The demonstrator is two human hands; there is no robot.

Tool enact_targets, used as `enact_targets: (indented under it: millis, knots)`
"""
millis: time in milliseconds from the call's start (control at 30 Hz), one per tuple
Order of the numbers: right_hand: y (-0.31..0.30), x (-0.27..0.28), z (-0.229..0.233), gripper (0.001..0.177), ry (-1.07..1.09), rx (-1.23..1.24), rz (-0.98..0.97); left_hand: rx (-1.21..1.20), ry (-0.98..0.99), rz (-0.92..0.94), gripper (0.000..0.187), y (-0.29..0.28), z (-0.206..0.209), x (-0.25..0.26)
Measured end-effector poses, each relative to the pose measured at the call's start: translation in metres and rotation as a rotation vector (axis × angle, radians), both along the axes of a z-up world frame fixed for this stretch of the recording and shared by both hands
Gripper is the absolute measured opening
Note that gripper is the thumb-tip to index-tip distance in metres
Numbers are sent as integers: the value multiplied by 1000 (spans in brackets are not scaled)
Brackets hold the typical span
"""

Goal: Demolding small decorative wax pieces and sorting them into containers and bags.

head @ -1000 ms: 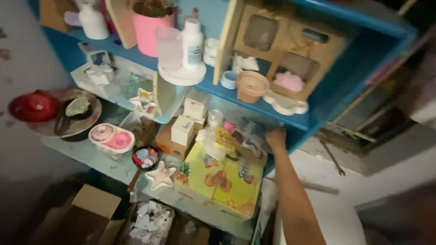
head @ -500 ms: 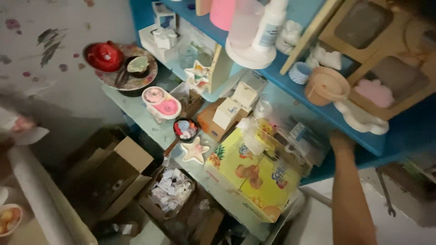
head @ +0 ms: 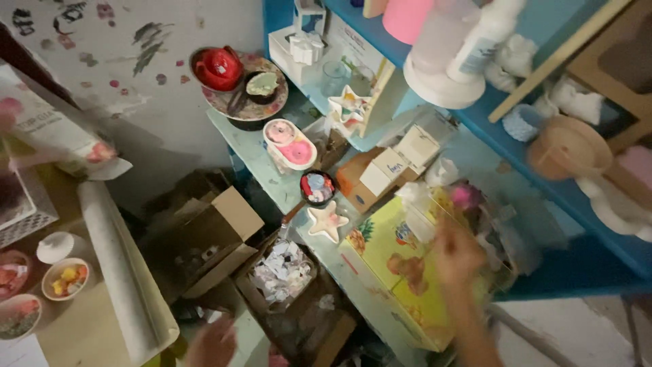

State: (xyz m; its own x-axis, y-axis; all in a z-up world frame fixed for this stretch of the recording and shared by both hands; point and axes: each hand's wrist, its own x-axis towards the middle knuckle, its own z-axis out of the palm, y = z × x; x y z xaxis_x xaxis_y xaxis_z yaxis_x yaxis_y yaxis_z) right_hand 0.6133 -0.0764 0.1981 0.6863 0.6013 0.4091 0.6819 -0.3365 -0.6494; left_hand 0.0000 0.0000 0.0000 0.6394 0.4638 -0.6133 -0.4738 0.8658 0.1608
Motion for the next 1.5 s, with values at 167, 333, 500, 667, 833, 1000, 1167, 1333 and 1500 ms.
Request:
enact_targets:
  millis: [167,333,500,667,833,1000,1167,1333,1500]
  knots:
    - [113,-153,1,20,161,-366,43,-21,-22,28,35,88,-113,134]
    - [196,-123,-170,45,-269,-771,189,30,578,-186,48,146,-84,246]
    - [231,-110,-131,107,-35,-1200,187,273,652,-153,38,180,-78,304]
    - [230,-131,-127,90,-97,-1109,122,485,727,-89,22,173,-102,314]
    - [229,-130,-137,74,-161,-980,64,428,704,-73,21,166,-65,293]
    - [222,-114,-173,57,-221,-850,6,247,712,-56,18,149,-8,259]
    - [223,-76,-281,13,-252,-664,-96,107,691,120,16,133,-31,207]
    - [216,-37,-345,34,-421,-672,179,129,388,243,37,150,32,132]
    - [203,-48,-259,23,-530,-567,281,163,24,450,27,146,109,80]
